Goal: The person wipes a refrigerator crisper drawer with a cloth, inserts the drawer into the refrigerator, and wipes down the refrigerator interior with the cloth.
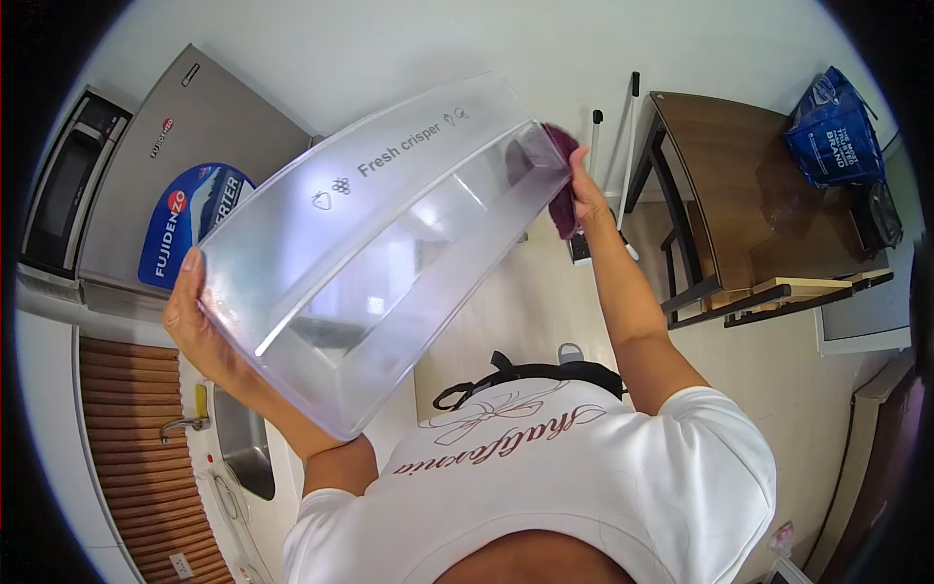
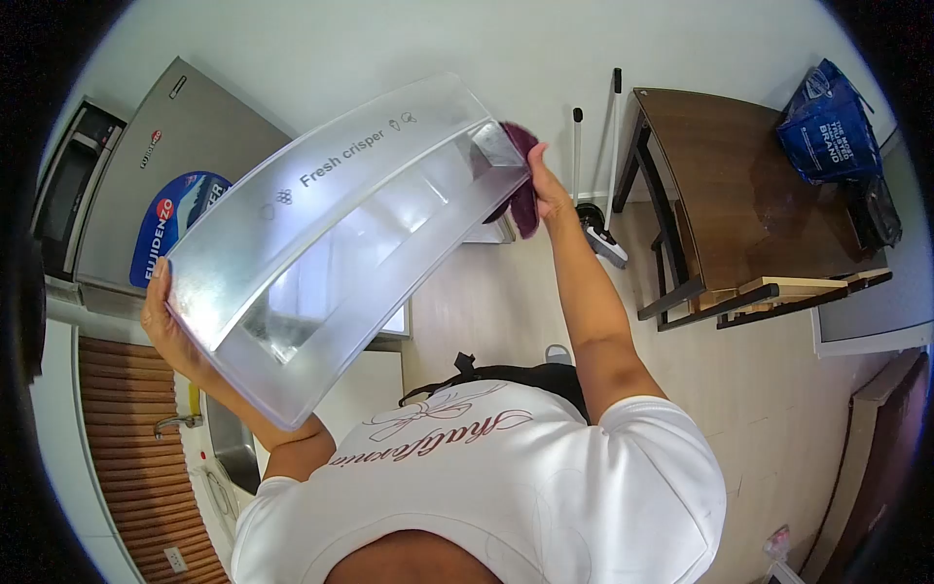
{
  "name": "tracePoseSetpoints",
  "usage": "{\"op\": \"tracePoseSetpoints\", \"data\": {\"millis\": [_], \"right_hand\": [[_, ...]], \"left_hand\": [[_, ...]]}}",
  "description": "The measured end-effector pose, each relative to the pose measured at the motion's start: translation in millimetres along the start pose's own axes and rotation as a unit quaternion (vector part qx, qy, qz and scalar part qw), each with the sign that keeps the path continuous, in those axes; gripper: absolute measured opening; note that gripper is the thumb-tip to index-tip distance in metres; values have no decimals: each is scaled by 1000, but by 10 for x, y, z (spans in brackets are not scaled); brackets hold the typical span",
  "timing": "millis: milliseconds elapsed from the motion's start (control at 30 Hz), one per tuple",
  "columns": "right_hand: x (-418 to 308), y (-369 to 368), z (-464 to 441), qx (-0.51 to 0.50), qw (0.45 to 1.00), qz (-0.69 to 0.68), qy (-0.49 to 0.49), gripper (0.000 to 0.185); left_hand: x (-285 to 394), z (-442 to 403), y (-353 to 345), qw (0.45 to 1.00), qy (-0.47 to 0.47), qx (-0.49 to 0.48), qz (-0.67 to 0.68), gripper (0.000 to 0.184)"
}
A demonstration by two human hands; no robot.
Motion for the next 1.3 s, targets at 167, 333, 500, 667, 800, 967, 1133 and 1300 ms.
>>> {"op": "tracePoseSetpoints", "data": {"millis": [167,333,500,667,800,967,1133,1300], "right_hand": [[-183,-263,-320,-119,992,45,3,75],[61,-444,-454,-106,994,-6,-14,71],[198,-545,-531,-102,993,-40,-32,68],[224,-681,-628,-109,990,-73,-48,64],[-22,-814,-596,-126,986,-87,-70,62],[-265,-1001,-309,-161,977,51,-126,54],[-194,-650,-176,-187,885,413,-100,47],[-259,-788,106,-382,417,803,187,46]], "left_hand": [[116,112,106,980,-183,-80,-22,21],[305,-2,333,945,-260,-92,-176,38],[328,19,343,951,-254,-48,-168,39],[272,125,257,949,-267,-9,-169,36],[416,-109,716,890,-364,-53,-269,30],[536,225,167,798,-477,-259,-262,35],[506,654,-176,739,-507,-389,-215,35],[465,886,-252,677,-476,-478,-296,37]]}}
Point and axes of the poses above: each hand's wrist, its own z-axis away from the middle knuckle, its own y-axis out of the back of the hand, x = y × z, the point moved 5 cm from there along -z, towards the middle knuckle, and after that the axes turned 15 degrees about y, right-handed, at the moved point
